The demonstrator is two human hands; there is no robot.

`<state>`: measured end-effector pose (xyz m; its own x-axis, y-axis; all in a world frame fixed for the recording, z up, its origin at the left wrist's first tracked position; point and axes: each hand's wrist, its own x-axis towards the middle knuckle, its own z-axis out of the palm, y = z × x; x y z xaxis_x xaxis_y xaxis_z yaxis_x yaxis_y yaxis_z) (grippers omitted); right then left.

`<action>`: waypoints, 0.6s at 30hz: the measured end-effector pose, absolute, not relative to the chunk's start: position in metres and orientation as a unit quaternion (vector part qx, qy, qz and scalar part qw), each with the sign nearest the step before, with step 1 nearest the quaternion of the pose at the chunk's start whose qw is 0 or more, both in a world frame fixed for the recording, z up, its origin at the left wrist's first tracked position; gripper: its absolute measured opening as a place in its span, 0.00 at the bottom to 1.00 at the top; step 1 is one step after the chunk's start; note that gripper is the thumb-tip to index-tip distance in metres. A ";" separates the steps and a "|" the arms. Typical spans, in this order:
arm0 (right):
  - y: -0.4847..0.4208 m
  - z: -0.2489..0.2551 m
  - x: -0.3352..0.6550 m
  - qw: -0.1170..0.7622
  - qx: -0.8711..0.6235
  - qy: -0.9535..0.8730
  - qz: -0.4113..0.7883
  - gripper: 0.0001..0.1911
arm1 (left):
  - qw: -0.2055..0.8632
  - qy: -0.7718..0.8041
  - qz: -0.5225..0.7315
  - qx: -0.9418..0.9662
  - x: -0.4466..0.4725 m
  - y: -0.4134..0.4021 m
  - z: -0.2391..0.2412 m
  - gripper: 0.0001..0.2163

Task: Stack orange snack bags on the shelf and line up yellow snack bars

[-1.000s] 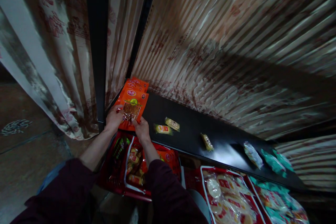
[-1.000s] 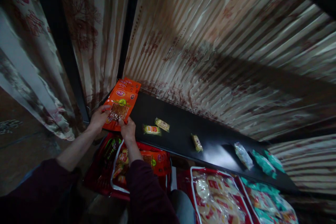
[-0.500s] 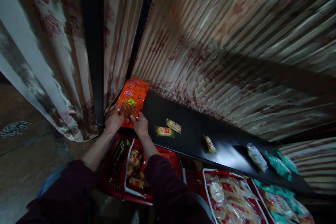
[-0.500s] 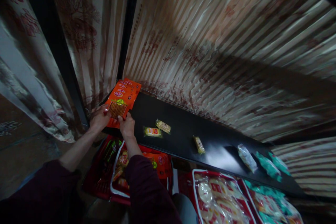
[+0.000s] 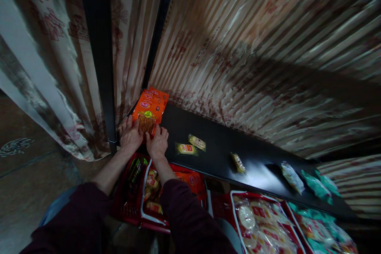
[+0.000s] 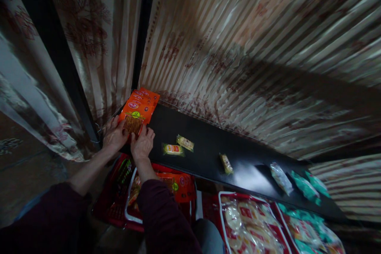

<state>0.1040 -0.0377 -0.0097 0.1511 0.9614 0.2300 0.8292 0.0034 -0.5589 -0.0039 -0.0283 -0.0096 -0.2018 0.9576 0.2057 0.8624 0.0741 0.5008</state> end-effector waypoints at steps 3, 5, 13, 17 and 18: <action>-0.039 -0.012 0.102 0.310 -0.680 -0.657 0.097 0.26 | 0.092 0.725 0.268 0.628 -0.004 -0.026 -0.014 0.22; -0.037 -0.013 0.102 0.313 -0.668 -0.667 0.099 0.28 | 0.097 0.722 0.271 0.630 -0.004 -0.025 -0.016 0.22; -0.027 -0.021 0.099 0.304 -0.647 -0.688 0.128 0.28 | 0.114 0.712 0.274 0.636 -0.005 -0.023 -0.015 0.24; -0.024 -0.024 0.099 0.300 -0.645 -0.687 0.146 0.29 | 0.119 0.717 0.261 0.636 -0.005 -0.023 -0.013 0.25; -0.024 -0.024 0.099 0.301 -0.644 -0.687 0.148 0.29 | 0.117 0.718 0.261 0.635 -0.006 -0.023 -0.013 0.25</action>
